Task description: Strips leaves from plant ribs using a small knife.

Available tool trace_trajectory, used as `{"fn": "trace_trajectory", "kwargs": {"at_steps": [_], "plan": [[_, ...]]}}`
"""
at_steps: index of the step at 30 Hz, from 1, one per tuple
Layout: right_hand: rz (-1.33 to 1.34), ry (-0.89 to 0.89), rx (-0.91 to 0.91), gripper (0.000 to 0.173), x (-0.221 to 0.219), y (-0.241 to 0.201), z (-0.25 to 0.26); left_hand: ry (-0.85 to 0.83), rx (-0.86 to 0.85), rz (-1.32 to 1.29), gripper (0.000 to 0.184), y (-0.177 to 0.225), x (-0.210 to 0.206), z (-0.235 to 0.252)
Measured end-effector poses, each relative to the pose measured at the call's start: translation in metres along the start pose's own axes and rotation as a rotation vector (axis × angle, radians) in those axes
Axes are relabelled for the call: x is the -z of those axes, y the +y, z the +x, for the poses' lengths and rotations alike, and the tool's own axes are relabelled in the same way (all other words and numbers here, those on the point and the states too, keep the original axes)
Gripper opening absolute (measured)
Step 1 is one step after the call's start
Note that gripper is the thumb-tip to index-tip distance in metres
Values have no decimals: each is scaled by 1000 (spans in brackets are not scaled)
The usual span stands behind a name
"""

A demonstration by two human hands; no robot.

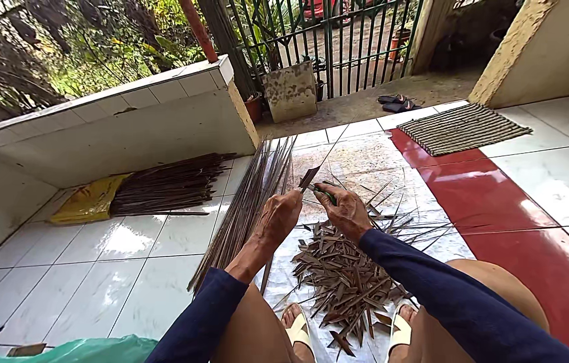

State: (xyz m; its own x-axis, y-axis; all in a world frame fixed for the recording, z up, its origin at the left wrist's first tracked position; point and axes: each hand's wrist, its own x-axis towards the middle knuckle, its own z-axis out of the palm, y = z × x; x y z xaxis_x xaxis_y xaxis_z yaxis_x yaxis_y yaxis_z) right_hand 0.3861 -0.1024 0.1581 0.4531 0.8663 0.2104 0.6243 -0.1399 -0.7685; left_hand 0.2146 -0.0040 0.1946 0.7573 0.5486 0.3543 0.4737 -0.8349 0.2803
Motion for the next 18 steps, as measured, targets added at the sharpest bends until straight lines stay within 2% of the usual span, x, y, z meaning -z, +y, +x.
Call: {"fn": "trace_trajectory", "kwargs": {"at_steps": [7, 15, 18], "plan": [[7, 38, -12, 36, -2, 11, 11, -37, 38, -146, 30, -8, 2, -1], [35, 149, -67, 39, 9, 29, 34, -106, 59, -117, 31, -11, 6, -5], [74, 183, -56, 39, 22, 37, 39, -84, 22, -63, 29, -11, 7, -7]]}}
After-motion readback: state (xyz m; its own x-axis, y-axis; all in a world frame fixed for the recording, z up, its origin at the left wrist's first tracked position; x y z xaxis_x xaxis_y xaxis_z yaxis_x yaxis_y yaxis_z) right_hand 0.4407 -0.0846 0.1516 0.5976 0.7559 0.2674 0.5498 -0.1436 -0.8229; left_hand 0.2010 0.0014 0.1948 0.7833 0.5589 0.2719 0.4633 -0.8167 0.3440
